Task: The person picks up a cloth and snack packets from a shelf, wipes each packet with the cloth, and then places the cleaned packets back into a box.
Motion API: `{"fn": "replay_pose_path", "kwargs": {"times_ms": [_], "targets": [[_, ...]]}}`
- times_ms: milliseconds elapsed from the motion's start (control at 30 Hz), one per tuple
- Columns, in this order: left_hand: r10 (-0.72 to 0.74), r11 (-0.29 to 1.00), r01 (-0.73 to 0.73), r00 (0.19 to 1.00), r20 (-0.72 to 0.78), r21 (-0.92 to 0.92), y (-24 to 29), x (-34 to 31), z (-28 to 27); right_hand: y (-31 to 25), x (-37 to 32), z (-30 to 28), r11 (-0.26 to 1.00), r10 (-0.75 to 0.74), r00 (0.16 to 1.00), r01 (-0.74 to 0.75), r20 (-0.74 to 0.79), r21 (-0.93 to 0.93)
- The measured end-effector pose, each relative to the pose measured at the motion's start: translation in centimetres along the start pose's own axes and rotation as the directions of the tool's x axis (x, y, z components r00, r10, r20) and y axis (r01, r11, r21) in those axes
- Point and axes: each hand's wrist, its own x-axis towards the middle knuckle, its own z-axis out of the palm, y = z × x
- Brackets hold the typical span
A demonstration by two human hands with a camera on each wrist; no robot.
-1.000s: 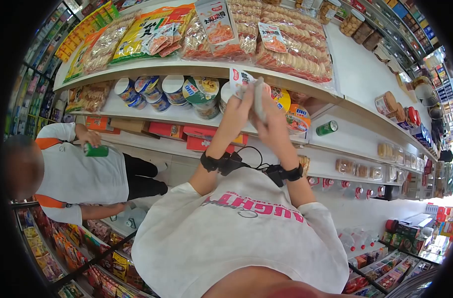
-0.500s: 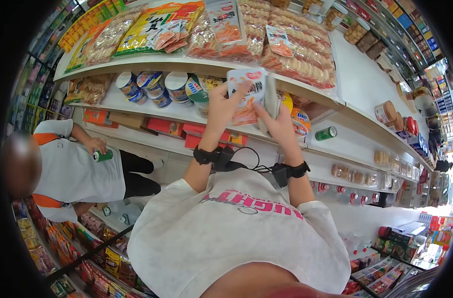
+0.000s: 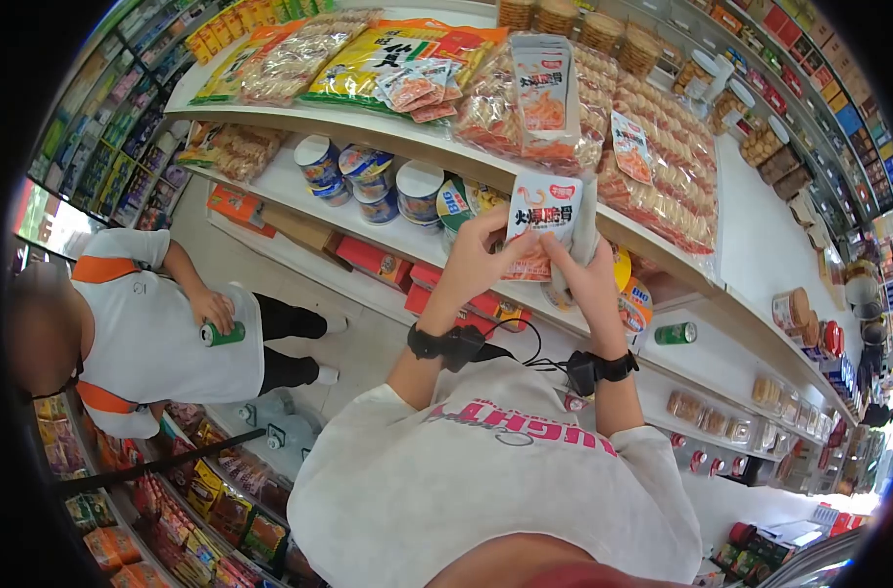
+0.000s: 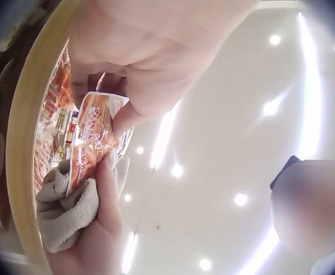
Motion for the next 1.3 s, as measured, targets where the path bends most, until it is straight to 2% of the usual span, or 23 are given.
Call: {"fn": "replay_pose_path", "kwargs": {"times_ms": [100, 200, 233, 267, 300, 367, 400, 433, 533, 600, 667, 733, 767, 800, 867, 900, 1000, 1033, 1133, 1167, 1200, 1267, 1300], "targets": [[0.082, 0.994, -0.078, 0.995, -0.053, 0.076, 0.2, 0.4, -1.9, 0.7, 1.9, 2.1, 0.999, -0.015, 0.998, 0.012, 0.057, 0.053], [-0.056, 0.998, 0.049, 0.976, -0.212, -0.035, -0.3, 0.3, -3.5, 1.4, 4.2, 4.6, 0.994, -0.051, 0.996, 0.044, 0.076, 0.097], [-0.088, 0.995, 0.094, 0.967, -0.240, 0.013, -0.5, 0.3, -4.3, 1.2, 4.8, 5.5, 0.992, -0.071, 0.995, 0.063, 0.075, 0.109], [-0.074, 0.997, 0.075, 0.965, -0.250, -0.006, -0.5, 0.6, -4.9, 0.9, 5.5, 6.5, 0.989, -0.093, 0.993, 0.083, 0.074, 0.121], [-0.061, 0.998, 0.056, 0.963, -0.262, -0.025, 0.0, 0.8, -5.3, 0.4, 6.2, 7.5, 0.991, -0.060, 0.998, 0.055, 0.036, 0.122], [-0.022, 1.000, 0.016, 0.965, -0.261, -0.026, 0.3, 1.4, -6.9, -0.2, 7.8, 9.4, 0.987, -0.005, 0.998, -0.005, 0.064, 0.163], [-0.015, 1.000, 0.015, 0.947, -0.322, -0.003, 0.7, 2.0, -7.7, -0.5, 8.8, 9.8, 0.983, 0.019, 0.997, -0.032, 0.076, 0.180], [-0.007, 1.000, 0.016, 0.925, -0.379, 0.020, 1.1, 2.7, -8.4, 0.7, 10.1, 10.3, 0.985, 0.082, 0.980, -0.107, 0.183, 0.133], [0.083, 0.996, -0.056, 0.879, -0.469, 0.072, 0.0, 5.1, -11.3, 3.3, 12.8, 13.6, 0.952, -0.275, 0.959, 0.261, 0.070, 0.157], [0.161, 0.986, -0.120, 0.854, -0.495, 0.113, -0.7, 7.2, -12.4, 3.5, 15.2, 14.9, 0.954, -0.291, 0.955, 0.286, 0.052, 0.087], [0.217, 0.972, -0.141, 0.844, -0.490, 0.187, -0.9, 9.2, -13.0, 2.8, 17.0, 15.4, 0.961, -0.277, 0.961, 0.277, 0.023, -0.022], [0.297, 0.948, -0.191, 0.819, -0.492, 0.254, -2.5, 11.9, -14.7, 2.1, 18.1, 16.1, 0.963, -0.268, 0.962, 0.268, -0.049, -0.006], [0.239, 0.940, -0.087, 0.858, -0.455, 0.329, -2.9, 12.7, -15.8, 2.4, 18.5, 16.4, 0.962, -0.270, 0.960, 0.272, -0.071, 0.020], [0.238, 0.934, -0.069, 0.850, -0.469, 0.349, -3.3, 13.7, -15.9, 2.5, 18.9, 16.5, 0.959, -0.273, 0.958, 0.278, -0.089, 0.048], [0.243, 0.918, -0.037, 0.839, -0.487, 0.395, -3.7, 15.7, -16.2, 2.8, 18.3, 16.3, 0.938, -0.346, 0.933, 0.347, -0.094, -0.011], [0.251, 0.871, 0.028, 0.832, -0.494, 0.491, -4.1, 16.6, -16.5, 2.6, 17.8, 15.9, 0.938, -0.346, 0.935, 0.345, -0.074, -0.023], [0.474, 0.780, -0.179, 0.795, -0.379, 0.599, -5.3, 19.2, -16.3, 1.3, 16.1, 14.9, 0.939, -0.344, 0.938, 0.343, -0.049, -0.018], [0.415, 0.742, -0.122, 0.856, -0.309, 0.659, -5.5, 19.8, -16.9, 0.9, 15.8, 14.6, 0.942, -0.336, 0.941, 0.336, -0.040, -0.022], [0.537, 0.451, -0.008, 0.801, -0.264, 0.892, -8.2, 21.0, -18.0, -0.7, 15.0, 13.3, 0.940, -0.338, 0.940, 0.336, -0.041, -0.055], [0.502, 0.439, 0.057, 0.812, -0.297, 0.897, -9.1, 20.7, -18.3, -1.2, 14.9, 12.5, 0.941, -0.332, 0.943, 0.329, -0.029, -0.077], [0.526, 0.424, 0.047, 0.800, -0.288, 0.904, -8.8, 20.3, -17.9, -1.6, 14.8, 11.6, 0.942, -0.324, 0.946, 0.321, -0.016, -0.099], [0.575, 0.394, 0.026, 0.773, -0.268, 0.919, -7.5, 19.4, -16.7, -2.2, 14.9, 10.0, 0.958, -0.284, 0.954, 0.281, -0.090, -0.053], [0.552, 0.436, -0.041, 0.801, -0.231, 0.899, -7.5, 19.1, -16.6, -2.6, 15.0, 9.2, 0.965, -0.263, 0.957, 0.261, -0.125, -0.030]]}}
